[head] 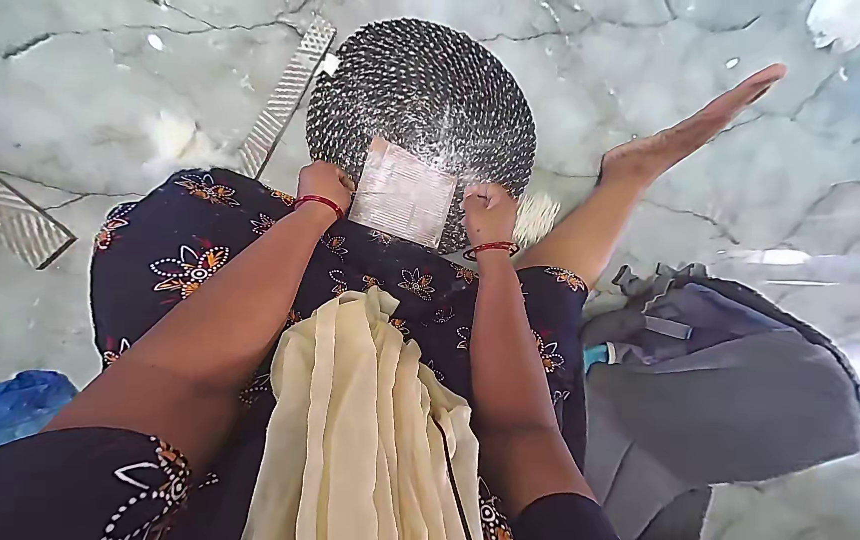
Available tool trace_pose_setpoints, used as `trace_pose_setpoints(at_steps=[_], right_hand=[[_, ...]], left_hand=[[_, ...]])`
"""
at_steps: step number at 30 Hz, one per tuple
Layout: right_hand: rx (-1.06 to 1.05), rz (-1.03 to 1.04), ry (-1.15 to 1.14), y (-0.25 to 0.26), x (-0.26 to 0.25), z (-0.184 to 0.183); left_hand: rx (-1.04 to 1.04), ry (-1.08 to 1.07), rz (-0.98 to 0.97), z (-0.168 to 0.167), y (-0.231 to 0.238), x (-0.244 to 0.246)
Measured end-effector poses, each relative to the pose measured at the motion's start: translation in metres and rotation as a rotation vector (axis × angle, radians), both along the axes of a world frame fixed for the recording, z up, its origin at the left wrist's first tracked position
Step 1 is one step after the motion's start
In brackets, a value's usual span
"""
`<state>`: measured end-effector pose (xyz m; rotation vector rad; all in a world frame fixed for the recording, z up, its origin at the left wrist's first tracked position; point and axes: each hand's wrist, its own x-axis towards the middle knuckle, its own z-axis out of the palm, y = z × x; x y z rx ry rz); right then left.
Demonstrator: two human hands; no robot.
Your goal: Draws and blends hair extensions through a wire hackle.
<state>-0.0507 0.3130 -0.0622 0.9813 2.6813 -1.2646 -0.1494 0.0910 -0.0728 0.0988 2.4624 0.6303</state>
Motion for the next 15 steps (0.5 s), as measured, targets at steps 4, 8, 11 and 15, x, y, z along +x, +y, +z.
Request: trace_pose_setpoints(at_steps=[4, 8, 11, 15], right_hand=[[0.027, 0.141, -0.082, -0.006, 0.001, 0.004], [0.128, 0.327, -0.254, -0.012, 0.007, 0.023], [0.098, 0.395, -0.286, -0.013, 0.001, 0.034], [0.021, 0.368, -0.245, -0.002, 0.007, 0.019]], left_hand=[[-0.009, -0.03, 0.015, -0.004, 0.001, -0.004], [-0.083, -0.092, -0.14, 0.004, 0.003, 0.001], [-0.124, -0.08, -0.123, 0.019, 0.007, -0.002], [-0.15, -0.077, -0.113, 0.013, 0.01, -0.001]])
